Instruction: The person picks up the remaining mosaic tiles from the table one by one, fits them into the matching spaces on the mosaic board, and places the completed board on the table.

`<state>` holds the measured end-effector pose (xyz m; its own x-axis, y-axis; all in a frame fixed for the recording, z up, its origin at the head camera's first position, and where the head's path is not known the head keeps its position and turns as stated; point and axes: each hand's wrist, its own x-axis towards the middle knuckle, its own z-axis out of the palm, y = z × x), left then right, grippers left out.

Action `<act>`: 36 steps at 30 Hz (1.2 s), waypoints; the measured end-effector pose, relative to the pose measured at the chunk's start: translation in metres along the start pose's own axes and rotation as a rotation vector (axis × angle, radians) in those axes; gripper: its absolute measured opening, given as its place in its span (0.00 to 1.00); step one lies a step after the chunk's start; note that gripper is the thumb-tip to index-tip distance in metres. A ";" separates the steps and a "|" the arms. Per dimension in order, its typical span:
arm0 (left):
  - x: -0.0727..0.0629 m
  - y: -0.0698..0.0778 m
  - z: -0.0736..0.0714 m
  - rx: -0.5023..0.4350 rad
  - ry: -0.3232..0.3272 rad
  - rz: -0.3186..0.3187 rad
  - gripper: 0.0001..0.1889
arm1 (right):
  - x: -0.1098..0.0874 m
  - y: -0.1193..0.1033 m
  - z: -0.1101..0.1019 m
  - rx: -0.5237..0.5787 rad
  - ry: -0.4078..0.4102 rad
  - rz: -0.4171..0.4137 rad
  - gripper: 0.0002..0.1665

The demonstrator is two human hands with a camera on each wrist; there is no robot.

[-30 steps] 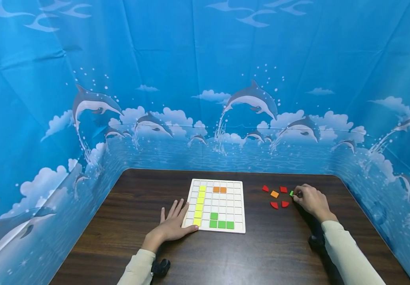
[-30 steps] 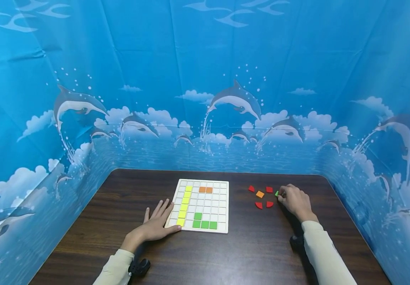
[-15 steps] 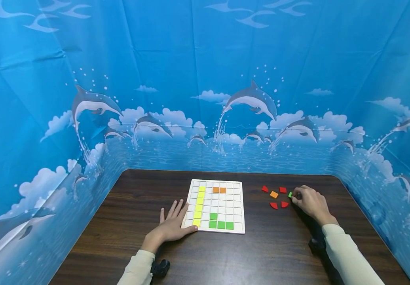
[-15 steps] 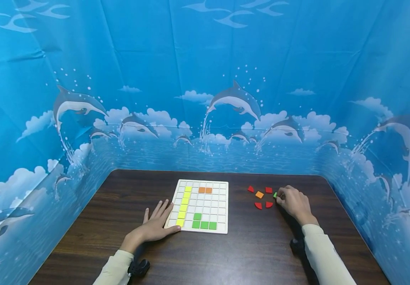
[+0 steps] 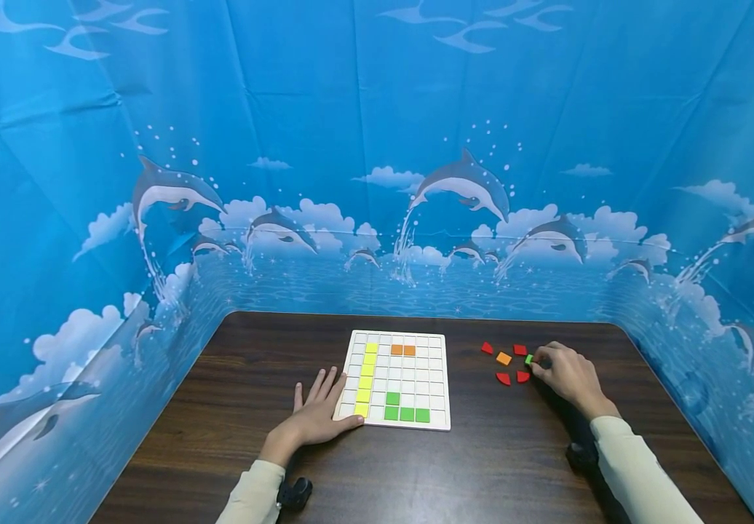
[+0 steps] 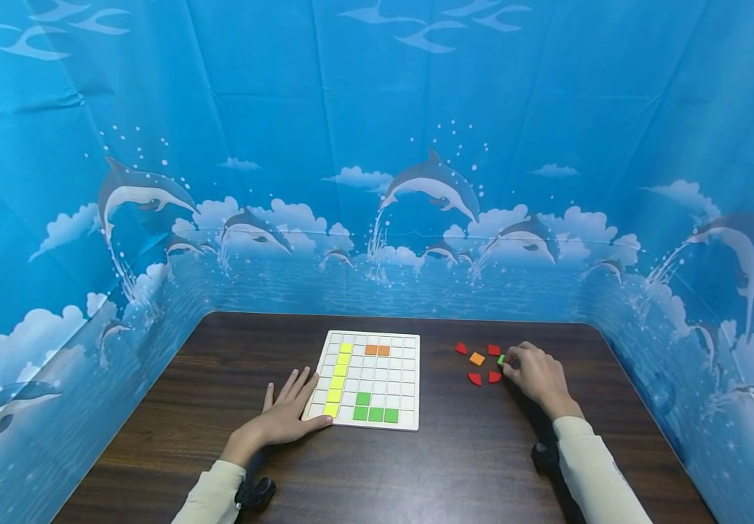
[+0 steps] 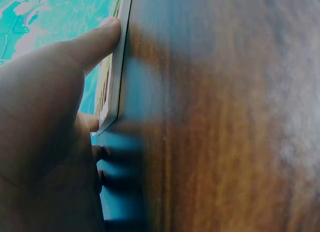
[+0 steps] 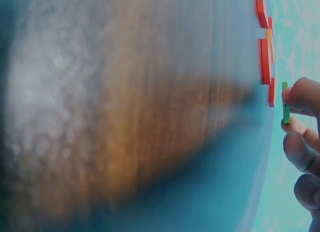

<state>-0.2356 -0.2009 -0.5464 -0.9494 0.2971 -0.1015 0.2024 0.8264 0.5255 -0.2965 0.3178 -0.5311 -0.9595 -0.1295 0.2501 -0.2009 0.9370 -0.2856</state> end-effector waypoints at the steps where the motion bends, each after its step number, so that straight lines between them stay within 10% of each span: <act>1: 0.000 -0.001 0.001 0.003 0.001 0.001 0.58 | 0.000 -0.001 0.000 -0.001 0.002 -0.001 0.08; 36: 0.000 0.001 -0.001 0.009 0.000 0.000 0.58 | -0.001 -0.046 -0.001 0.004 0.074 -0.156 0.06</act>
<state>-0.2358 -0.2007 -0.5450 -0.9493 0.2975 -0.1017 0.2047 0.8304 0.5183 -0.2864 0.2749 -0.5168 -0.8995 -0.2485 0.3595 -0.3469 0.9063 -0.2416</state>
